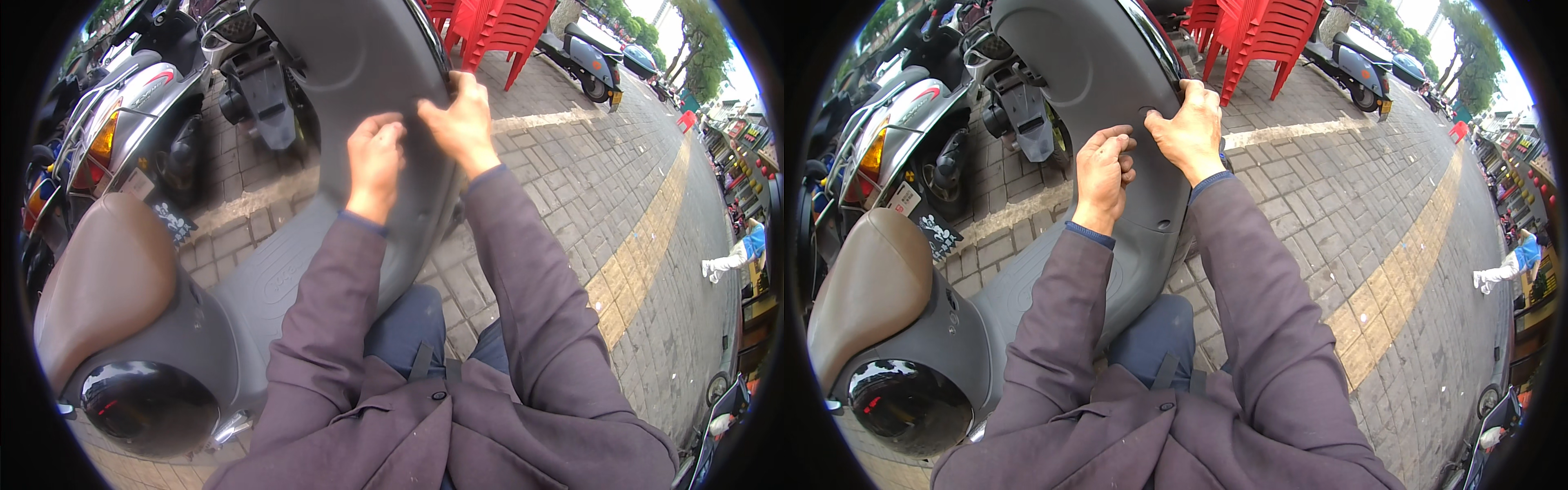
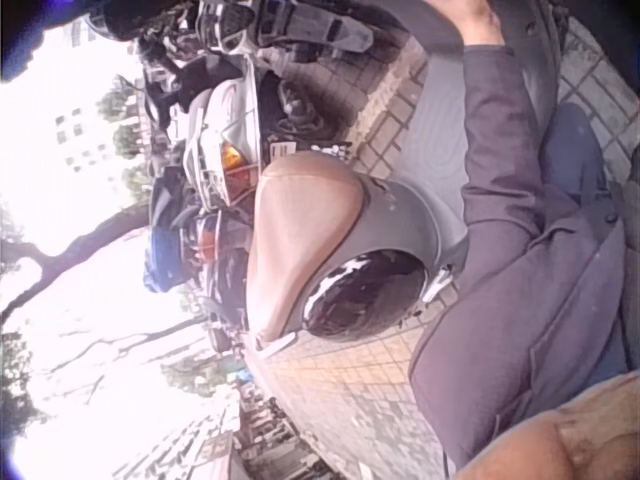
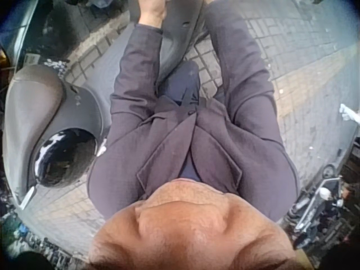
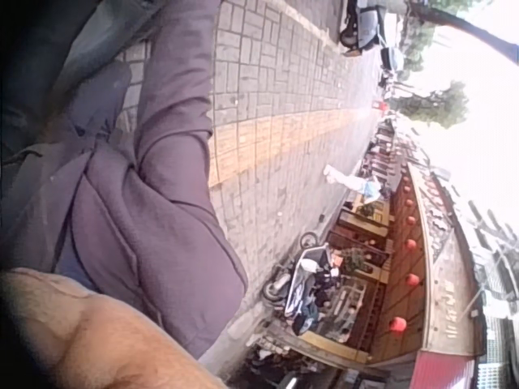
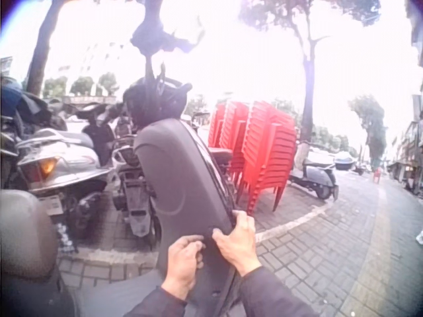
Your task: The person removes a plastic cover from the rear of a scooter, then uses a screwdriver to tighten screws on the scooter's body. The person works on the scooter while standing on a sidewalk.
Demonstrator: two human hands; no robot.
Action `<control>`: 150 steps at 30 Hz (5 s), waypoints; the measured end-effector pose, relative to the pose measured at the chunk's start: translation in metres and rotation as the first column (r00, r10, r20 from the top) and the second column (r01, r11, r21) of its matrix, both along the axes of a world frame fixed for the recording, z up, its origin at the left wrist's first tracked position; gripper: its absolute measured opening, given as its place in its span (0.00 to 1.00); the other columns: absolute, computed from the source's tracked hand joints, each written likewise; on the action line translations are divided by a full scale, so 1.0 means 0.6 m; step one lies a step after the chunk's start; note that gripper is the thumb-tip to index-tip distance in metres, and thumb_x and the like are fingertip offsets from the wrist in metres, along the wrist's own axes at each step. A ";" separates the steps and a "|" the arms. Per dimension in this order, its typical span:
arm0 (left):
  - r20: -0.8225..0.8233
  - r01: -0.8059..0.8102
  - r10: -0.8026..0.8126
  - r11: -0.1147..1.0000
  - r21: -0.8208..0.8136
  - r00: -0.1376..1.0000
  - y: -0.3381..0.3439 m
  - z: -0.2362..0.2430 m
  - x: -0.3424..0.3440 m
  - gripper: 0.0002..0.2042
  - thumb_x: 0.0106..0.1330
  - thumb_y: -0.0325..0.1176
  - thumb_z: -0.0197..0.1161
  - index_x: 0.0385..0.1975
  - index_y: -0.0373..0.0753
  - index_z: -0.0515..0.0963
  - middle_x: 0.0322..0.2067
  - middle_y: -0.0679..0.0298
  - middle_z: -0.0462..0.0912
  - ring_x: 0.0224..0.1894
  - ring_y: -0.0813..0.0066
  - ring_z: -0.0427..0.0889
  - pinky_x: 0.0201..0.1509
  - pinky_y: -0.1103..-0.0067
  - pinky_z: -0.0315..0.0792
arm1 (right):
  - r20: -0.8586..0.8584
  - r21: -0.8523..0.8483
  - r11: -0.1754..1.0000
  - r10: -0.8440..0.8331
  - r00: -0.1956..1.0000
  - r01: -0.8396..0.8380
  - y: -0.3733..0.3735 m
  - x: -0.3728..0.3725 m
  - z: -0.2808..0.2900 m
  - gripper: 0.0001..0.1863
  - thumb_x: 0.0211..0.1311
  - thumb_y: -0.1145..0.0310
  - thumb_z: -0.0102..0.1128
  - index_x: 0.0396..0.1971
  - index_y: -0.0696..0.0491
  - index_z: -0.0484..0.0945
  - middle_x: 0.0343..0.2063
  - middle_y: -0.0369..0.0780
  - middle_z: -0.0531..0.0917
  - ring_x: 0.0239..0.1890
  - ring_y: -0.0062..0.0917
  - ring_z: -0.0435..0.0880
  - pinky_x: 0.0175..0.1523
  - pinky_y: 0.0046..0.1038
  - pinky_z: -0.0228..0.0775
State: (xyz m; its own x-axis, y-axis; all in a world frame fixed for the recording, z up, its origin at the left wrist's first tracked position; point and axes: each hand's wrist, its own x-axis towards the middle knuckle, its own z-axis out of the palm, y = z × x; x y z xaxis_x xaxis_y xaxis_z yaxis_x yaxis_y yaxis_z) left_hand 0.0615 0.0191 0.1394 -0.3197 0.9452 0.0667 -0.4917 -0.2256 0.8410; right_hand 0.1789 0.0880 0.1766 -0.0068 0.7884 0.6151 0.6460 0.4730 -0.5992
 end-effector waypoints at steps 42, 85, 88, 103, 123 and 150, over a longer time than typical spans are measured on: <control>0.014 0.097 -0.098 0.944 -0.315 0.995 -0.151 -0.233 0.030 0.20 0.60 0.17 0.50 0.54 0.25 0.71 0.38 0.55 0.76 0.32 0.73 0.73 0.31 0.79 0.69 | -0.240 -0.394 0.919 -0.109 0.965 0.006 -0.251 0.454 -0.382 0.13 0.60 0.68 0.63 0.40 0.60 0.84 0.29 0.43 0.87 0.32 0.23 0.87 0.39 0.27 0.78; -0.034 0.556 -0.680 0.627 -0.546 0.733 -0.149 -0.083 0.367 0.16 0.67 0.29 0.65 0.53 0.34 0.76 0.39 0.67 0.82 0.32 0.86 0.76 0.30 0.88 0.67 | -0.652 -0.621 0.672 -0.158 0.741 -0.403 -0.341 0.464 -0.117 0.07 0.61 0.80 0.65 0.39 0.59 0.79 0.33 0.33 0.83 0.36 0.12 0.80 0.41 0.19 0.74; 0.085 0.587 -0.640 0.634 -0.503 0.764 -0.176 0.042 0.314 0.11 0.66 0.26 0.63 0.47 0.35 0.78 0.37 0.68 0.84 0.36 0.85 0.79 0.36 0.85 0.72 | -0.783 -0.507 0.671 -0.098 0.614 -0.540 -0.356 0.428 0.016 0.08 0.63 0.78 0.65 0.41 0.59 0.79 0.34 0.35 0.83 0.38 0.16 0.82 0.42 0.20 0.76; -0.115 0.318 -0.409 0.832 -0.455 0.905 -0.479 0.497 0.080 0.14 0.65 0.26 0.61 0.49 0.31 0.76 0.38 0.63 0.84 0.37 0.81 0.79 0.44 0.81 0.74 | -0.672 -0.637 0.471 0.050 0.739 -0.611 -0.534 0.208 0.496 0.03 0.66 0.76 0.62 0.34 0.59 0.76 0.26 0.34 0.80 0.25 0.13 0.77 0.30 0.17 0.70; -0.186 0.233 -0.320 0.896 -0.379 0.929 -1.022 0.639 -0.228 0.05 0.69 0.29 0.59 0.32 0.36 0.77 0.23 0.70 0.77 0.22 0.86 0.71 0.24 0.85 0.66 | -0.452 -0.491 0.686 0.326 0.830 -0.537 -1.098 -0.157 0.625 0.05 0.63 0.77 0.63 0.37 0.58 0.78 0.29 0.34 0.82 0.30 0.13 0.78 0.36 0.20 0.74; -0.359 0.364 -0.508 0.842 -0.399 0.783 -1.443 0.655 -0.446 0.03 0.67 0.24 0.58 0.34 0.34 0.79 0.26 0.68 0.81 0.25 0.86 0.75 0.28 0.85 0.68 | -0.743 -0.622 0.449 -0.079 0.665 -0.641 -1.536 -0.374 0.620 0.11 0.68 0.67 0.62 0.39 0.60 0.75 0.28 0.42 0.82 0.25 0.23 0.84 0.29 0.25 0.80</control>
State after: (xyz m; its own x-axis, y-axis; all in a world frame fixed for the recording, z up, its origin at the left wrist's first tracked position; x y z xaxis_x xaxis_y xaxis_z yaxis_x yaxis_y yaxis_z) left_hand -0.2061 -0.8464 0.5324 0.1274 0.9702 -0.2059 -0.0419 0.2127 0.9762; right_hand -0.0453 -0.8339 0.5485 -0.2750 0.9018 -0.3334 -0.1029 -0.3724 -0.9223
